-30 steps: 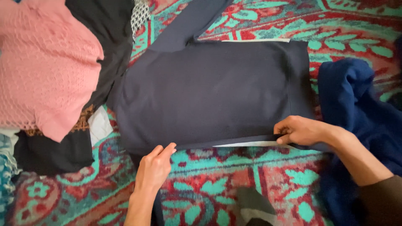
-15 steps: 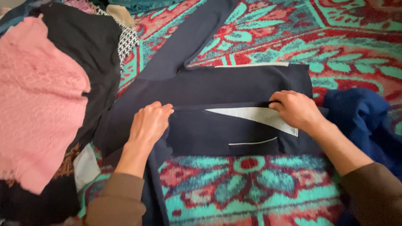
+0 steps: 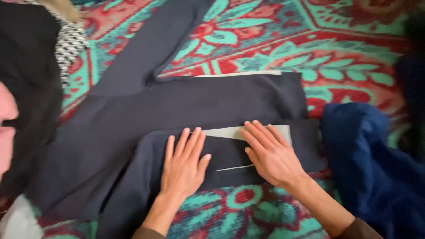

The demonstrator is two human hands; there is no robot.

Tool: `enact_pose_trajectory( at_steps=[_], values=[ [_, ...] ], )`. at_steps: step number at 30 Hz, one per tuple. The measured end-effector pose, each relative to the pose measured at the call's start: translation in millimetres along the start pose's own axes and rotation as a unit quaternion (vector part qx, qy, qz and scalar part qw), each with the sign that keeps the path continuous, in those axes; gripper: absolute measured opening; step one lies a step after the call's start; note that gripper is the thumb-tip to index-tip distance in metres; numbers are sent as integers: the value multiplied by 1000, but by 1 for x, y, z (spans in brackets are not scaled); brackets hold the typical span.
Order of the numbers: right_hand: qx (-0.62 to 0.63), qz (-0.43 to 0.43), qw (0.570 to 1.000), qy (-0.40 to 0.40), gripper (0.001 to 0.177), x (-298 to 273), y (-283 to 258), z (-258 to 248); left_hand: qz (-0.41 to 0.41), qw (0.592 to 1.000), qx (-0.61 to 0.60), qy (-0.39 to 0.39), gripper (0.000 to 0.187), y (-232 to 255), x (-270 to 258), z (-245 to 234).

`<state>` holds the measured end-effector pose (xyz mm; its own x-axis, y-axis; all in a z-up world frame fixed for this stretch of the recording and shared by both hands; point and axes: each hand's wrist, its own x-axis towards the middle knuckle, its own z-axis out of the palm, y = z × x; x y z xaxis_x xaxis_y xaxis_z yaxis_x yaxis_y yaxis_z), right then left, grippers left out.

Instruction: Folding hoodies and placing them on a shelf in a closet

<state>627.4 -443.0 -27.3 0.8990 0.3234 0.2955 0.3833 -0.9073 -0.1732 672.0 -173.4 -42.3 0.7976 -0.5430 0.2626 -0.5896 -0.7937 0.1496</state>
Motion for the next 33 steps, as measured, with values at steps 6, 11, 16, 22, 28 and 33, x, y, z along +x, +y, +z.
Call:
enact_pose_trajectory(
  at_steps=[6, 11, 16, 22, 28, 33],
  values=[
    [89, 176, 980, -34, 57, -39, 77, 4, -6, 999, 30, -11, 60, 1, 0, 9],
    [31, 189, 980, 51, 46, -33, 46, 14, -129, 970, -183, -98, 43, 7, 0, -30],
    [81, 73, 982, 153, 33, -29, -36, 7, -211, 953, -7, 216, 18, -11, -103, -91],
    [207, 102, 972, 47, 29, -26, -103, 15, -620, 768, -135, -85, 97, -57, -183, -99],
    [506, 325, 763, -237, 55, -28, -191, -49, -669, 535, -515, -31, 47, 0, -122, -160],
    [628, 320, 708, -45, 22, -40, -183, 38, -411, 423, -808, 18, 41, 35, -67, -151]
  ],
)
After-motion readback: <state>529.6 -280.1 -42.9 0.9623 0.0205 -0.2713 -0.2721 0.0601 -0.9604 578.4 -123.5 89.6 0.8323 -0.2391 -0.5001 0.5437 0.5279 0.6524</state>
